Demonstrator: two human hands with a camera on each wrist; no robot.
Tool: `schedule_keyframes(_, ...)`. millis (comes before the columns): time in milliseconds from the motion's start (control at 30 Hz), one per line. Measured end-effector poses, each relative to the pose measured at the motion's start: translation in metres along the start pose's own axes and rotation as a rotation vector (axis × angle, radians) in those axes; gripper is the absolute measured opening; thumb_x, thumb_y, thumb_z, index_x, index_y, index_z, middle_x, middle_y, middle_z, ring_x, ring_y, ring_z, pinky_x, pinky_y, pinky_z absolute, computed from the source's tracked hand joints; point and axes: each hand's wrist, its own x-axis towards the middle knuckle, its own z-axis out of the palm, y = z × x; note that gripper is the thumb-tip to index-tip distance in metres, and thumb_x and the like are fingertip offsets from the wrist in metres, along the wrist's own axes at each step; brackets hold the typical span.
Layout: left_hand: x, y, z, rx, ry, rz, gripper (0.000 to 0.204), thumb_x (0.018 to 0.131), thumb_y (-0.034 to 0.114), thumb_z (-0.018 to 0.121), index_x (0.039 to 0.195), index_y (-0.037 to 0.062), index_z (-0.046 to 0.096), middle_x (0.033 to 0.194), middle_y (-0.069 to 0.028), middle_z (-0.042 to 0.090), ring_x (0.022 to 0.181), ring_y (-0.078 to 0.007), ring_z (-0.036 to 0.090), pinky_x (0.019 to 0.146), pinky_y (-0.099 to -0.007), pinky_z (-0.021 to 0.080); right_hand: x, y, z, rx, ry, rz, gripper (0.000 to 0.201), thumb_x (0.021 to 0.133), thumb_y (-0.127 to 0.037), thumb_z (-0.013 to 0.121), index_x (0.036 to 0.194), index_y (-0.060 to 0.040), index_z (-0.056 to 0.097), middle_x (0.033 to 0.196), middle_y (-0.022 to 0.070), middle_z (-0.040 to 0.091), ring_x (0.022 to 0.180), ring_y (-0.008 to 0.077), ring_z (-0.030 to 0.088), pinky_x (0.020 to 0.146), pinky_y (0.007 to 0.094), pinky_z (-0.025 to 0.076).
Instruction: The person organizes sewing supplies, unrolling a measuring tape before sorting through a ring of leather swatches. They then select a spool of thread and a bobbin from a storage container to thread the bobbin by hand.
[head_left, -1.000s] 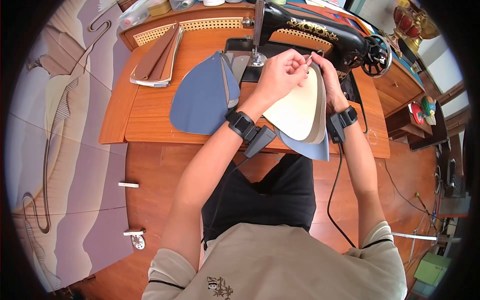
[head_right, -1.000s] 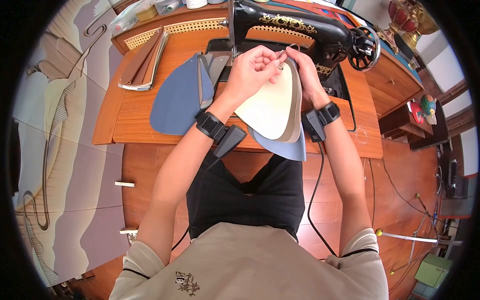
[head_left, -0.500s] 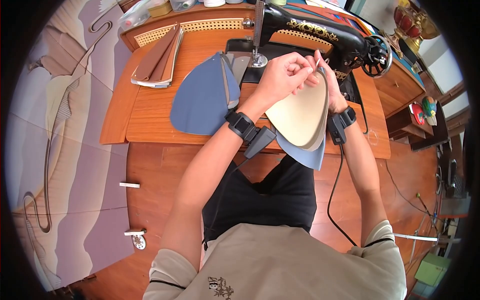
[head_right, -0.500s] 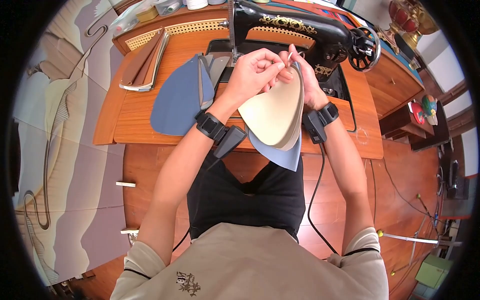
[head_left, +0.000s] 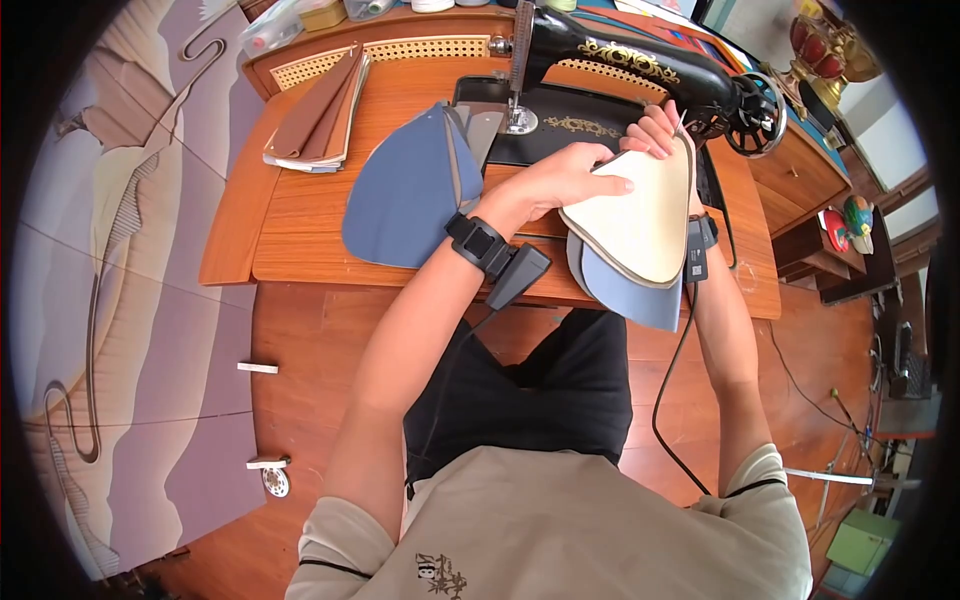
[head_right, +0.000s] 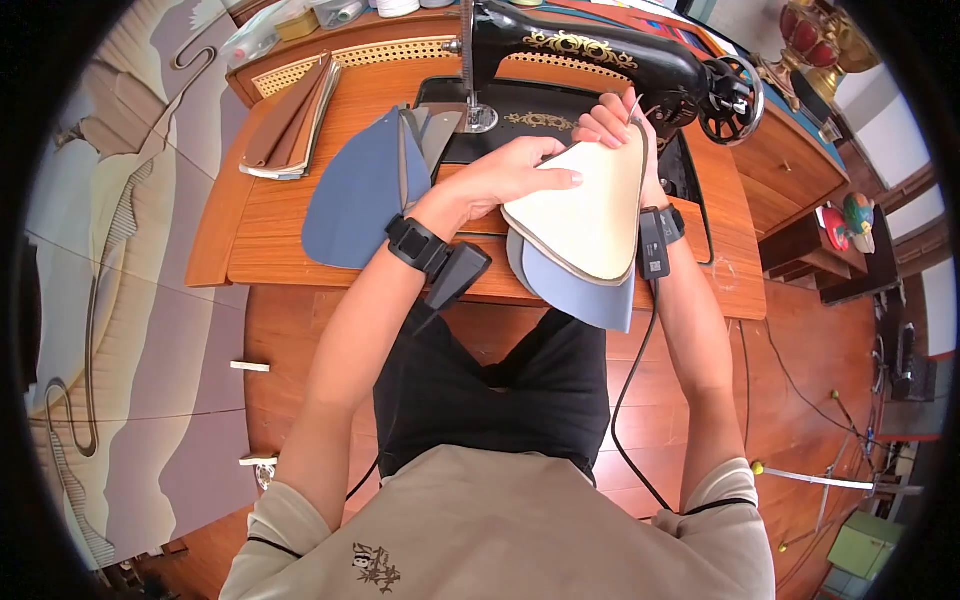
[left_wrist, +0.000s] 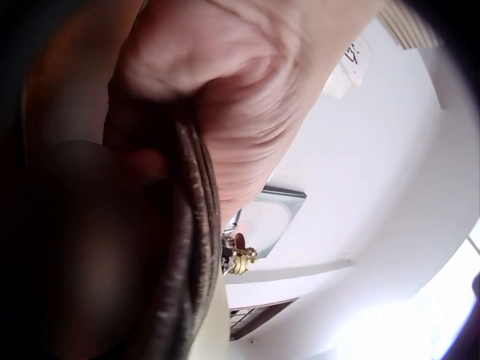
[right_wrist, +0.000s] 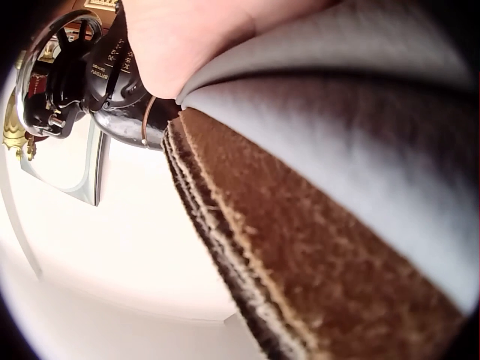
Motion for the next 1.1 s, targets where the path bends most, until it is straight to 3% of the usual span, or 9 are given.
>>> schedule_keyframes(167, 0.000, 0.001, -0.005, -0.171, -0.074, -0.040, 0.051, 0.083, 0.034, 0.070, 0.111, -0.0061, 0.056, 0.095, -0.0085, 0.064, 0.086, -0.0101, 0.060, 0.073, -0.0233, 0.048, 0.000, 0.001, -0.003, -0.039, 0.052, -0.024, 0.043, 0.102, -0.035, 0.033, 0.065, -0.0126, 0.035, 0.052, -0.0023, 0.031, 0.052, 0.0110, 0.034, 0.066, 0.0266, 0.038)
schedule_keyframes(267, 0.000, 0.001, -0.003, -0.042, -0.049, -0.075, 0.054, 0.081, 0.035, 0.072, 0.111, -0.0072, 0.056, 0.096, -0.0095, 0.064, 0.086, -0.0117, 0.061, 0.073, -0.0244, 0.048, -0.001, 0.002, -0.011, -0.094, 0.138, -0.040, 0.043, 0.102, -0.036, 0.034, 0.065, -0.0128, 0.035, 0.053, -0.0022, 0.030, 0.053, 0.0116, 0.034, 0.068, 0.0274, 0.040)
schedule_keyframes(367, 0.002, -0.001, -0.001, 0.334, 0.005, -0.057, 0.057, 0.079, 0.037, 0.073, 0.110, -0.0082, 0.055, 0.096, -0.0116, 0.065, 0.088, -0.0140, 0.061, 0.073, -0.0262, 0.049, 0.002, 0.006, -0.014, -0.336, 0.232, -0.021, 0.045, 0.101, -0.038, 0.033, 0.065, -0.0131, 0.037, 0.053, -0.0019, 0.031, 0.056, 0.0121, 0.036, 0.072, 0.0302, 0.043)
schedule_keyframes(667, 0.003, -0.008, 0.002, 0.018, 0.036, 0.036, 0.071, 0.073, 0.033, 0.080, 0.120, -0.0090, 0.048, 0.106, -0.0165, 0.061, 0.094, -0.0177, 0.061, 0.079, -0.0287, 0.050, 0.002, 0.014, -0.002, -0.334, 0.305, -0.046, 0.046, 0.099, -0.042, 0.035, 0.066, -0.0117, 0.040, 0.059, 0.0011, 0.039, 0.060, 0.0162, 0.040, 0.073, 0.0314, 0.043)
schedule_keyframes(800, 0.011, -0.016, 0.003, 0.132, 0.152, 0.174, 0.063, 0.076, 0.033, 0.078, 0.117, -0.0049, 0.049, 0.105, -0.0165, 0.061, 0.097, -0.0190, 0.060, 0.079, -0.0308, 0.050, 0.005, 0.016, -0.003, -0.466, 0.352, 0.007, 0.044, 0.099, -0.044, 0.037, 0.073, -0.0094, 0.047, 0.068, 0.0036, 0.046, 0.066, 0.0185, 0.048, 0.073, 0.0341, 0.048)
schedule_keyframes(867, 0.009, -0.012, 0.006, 0.138, 0.211, 0.189, 0.059, 0.077, 0.033, 0.077, 0.115, -0.0031, 0.049, 0.104, -0.0161, 0.061, 0.096, -0.0197, 0.060, 0.079, -0.0318, 0.050, 0.004, 0.023, 0.007, -0.567, 0.561, -0.028, 0.041, 0.098, -0.043, 0.040, 0.081, -0.0078, 0.051, 0.079, 0.0054, 0.053, 0.077, 0.0201, 0.056, 0.075, 0.0369, 0.052)
schedule_keyframes(900, 0.007, -0.007, 0.006, 0.164, 0.270, 0.196, 0.056, 0.077, 0.033, 0.077, 0.111, -0.0014, 0.049, 0.102, -0.0153, 0.061, 0.094, -0.0202, 0.061, 0.078, -0.0327, 0.050, 0.003, 0.018, -0.004, -0.584, 0.477, 0.025, 0.039, 0.098, -0.043, 0.041, 0.087, -0.0080, 0.053, 0.085, 0.0058, 0.057, 0.087, 0.0211, 0.060, 0.077, 0.0372, 0.054)
schedule_keyframes(1000, 0.007, -0.004, 0.005, 0.124, 0.333, 0.245, 0.045, 0.080, 0.031, 0.075, 0.103, 0.0029, 0.048, 0.098, -0.0121, 0.061, 0.091, -0.0211, 0.061, 0.077, -0.0340, 0.050, 0.005, 0.023, 0.004, -0.642, 0.594, 0.053, 0.039, 0.098, -0.044, 0.041, 0.092, -0.0080, 0.054, 0.089, 0.0064, 0.059, 0.087, 0.0195, 0.061, 0.074, 0.0342, 0.054)
schedule_keyframes(1100, 0.006, -0.008, 0.005, 0.130, 0.346, 0.369, 0.033, 0.083, 0.028, 0.071, 0.093, 0.0032, 0.051, 0.095, -0.0107, 0.059, 0.089, -0.0212, 0.060, 0.075, -0.0337, 0.049, 0.003, 0.023, 0.003, -0.798, 0.554, 0.077, 0.041, 0.098, -0.046, 0.041, 0.099, -0.0070, 0.055, 0.090, 0.0060, 0.059, 0.087, 0.0173, 0.061, 0.073, 0.0315, 0.054)
